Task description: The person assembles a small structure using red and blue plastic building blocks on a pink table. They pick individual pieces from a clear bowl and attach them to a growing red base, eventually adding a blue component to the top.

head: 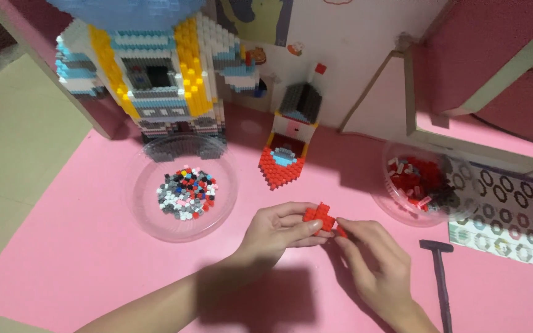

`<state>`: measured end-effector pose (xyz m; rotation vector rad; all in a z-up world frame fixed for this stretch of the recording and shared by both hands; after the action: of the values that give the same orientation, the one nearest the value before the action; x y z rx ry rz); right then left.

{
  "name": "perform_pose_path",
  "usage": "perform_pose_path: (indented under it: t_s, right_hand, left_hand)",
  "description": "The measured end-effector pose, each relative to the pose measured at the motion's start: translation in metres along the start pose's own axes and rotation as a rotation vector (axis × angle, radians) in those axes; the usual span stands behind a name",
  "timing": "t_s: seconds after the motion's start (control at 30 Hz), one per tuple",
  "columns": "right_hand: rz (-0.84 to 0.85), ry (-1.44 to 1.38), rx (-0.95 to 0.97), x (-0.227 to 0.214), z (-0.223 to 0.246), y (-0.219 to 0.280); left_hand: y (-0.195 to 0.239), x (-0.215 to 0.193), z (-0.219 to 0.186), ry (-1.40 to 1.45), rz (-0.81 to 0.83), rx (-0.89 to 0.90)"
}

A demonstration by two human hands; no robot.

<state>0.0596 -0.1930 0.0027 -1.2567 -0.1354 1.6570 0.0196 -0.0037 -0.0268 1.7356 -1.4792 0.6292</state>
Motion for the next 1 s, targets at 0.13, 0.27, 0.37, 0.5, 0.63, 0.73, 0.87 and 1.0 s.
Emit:
perform_pose_path:
  t_s: [0.13, 0.27, 0.37, 0.5, 0.63, 0.73, 0.87, 1.0]
  right_hand:
    - [-0.016, 0.004, 0.038, 0.005, -0.01, 0.008]
    - [-0.044, 0.018, -0.013, 0.007, -0.014, 0.01]
    - [-0.036, 0.038, 0.003, 0.008, -0.014, 0.009]
    - [-0.021, -0.002, 0.062, 0.009, -0.015, 0.011]
    - [-0.012, 0.006, 0.056, 0.009, -0.02, 0.012]
    - [-0.002, 0.0, 0.019, 0.008, -0.018, 0.011]
    - [-0.048, 0.249, -0.209, 0.003, -0.008, 0.005]
    - [-0.069, 0.446, -0.404, -0.003, 0.001, 0.003]
  left_hand:
    - [-0.001, -0.003, 0.001, -0.028, -0.042, -0.054]
    - [-0.004, -0.011, 0.013, -0.033, 0.0, -0.1]
    - [0.007, 0.002, 0.002, -0.069, 0.031, -0.127]
    - [0.012, 0.008, -0.005, -0.136, 0.002, -0.139]
    - [0.011, 0.014, -0.009, -0.177, 0.012, -0.157]
    - [0.008, 0.007, -0.004, -0.159, 0.019, -0.151]
    - [0.008, 0.002, -0.001, -0.134, 0.03, -0.126]
    - [0.005, -0.004, 0.005, -0.168, 0.057, -0.095]
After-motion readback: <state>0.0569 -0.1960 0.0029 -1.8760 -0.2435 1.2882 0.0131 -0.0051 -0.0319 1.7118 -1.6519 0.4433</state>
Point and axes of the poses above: each hand's wrist, its own y-axis away from the middle knuckle, its own x-axis out of the palm, z = x × y, the point moved 1 cm from there along -y, towards the middle knuckle, and after that the axes turned 13 degrees about y, right-handed, at the moved point
